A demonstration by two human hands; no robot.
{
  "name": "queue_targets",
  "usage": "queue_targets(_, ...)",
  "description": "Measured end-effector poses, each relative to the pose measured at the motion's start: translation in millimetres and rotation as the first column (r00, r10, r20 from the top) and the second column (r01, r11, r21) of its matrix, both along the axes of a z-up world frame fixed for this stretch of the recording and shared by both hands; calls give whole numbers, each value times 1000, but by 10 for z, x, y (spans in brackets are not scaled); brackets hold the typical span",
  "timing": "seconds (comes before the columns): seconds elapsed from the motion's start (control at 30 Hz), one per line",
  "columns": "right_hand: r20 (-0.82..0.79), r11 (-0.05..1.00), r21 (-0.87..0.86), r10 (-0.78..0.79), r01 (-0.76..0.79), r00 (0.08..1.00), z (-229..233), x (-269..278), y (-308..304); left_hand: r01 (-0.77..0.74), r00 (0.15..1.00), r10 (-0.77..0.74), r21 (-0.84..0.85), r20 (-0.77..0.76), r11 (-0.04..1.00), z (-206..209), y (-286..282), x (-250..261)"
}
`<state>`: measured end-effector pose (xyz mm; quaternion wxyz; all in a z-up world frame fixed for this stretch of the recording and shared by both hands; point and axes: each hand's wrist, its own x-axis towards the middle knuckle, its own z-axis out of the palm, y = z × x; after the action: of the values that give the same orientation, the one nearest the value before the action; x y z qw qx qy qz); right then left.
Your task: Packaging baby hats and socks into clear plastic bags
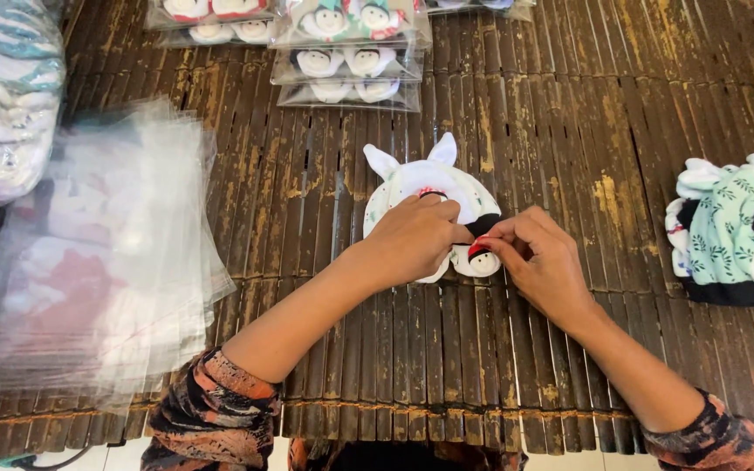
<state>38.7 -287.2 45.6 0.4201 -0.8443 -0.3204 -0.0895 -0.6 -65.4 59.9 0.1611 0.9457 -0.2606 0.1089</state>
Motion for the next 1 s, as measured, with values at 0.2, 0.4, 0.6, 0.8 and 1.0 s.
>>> queue_targets(0.2,90,996,-23,91,-89,992,-133,139,13,50,996,-48,32,-71,998,66,37,28)
queue_targets(0.4,-2,992,86,88,-87,996,-133,179,-47,7,964,-17,-38,-267,999,368,178,9)
queue_targets(0.6,248,977,-78,214,-200,945,76,-131,78,-51,864,118,149,-490,987,703,265,-214)
queue_targets(0.8,559,853,-505,437,-128,705,47,-371,388,-56,941,130,237,-312,970,267,352,-304)
queue_targets(1.0,595,853,-487,483,-190,643,-125,-357,423,-231,972,235,185,-2,955,150,330,-567)
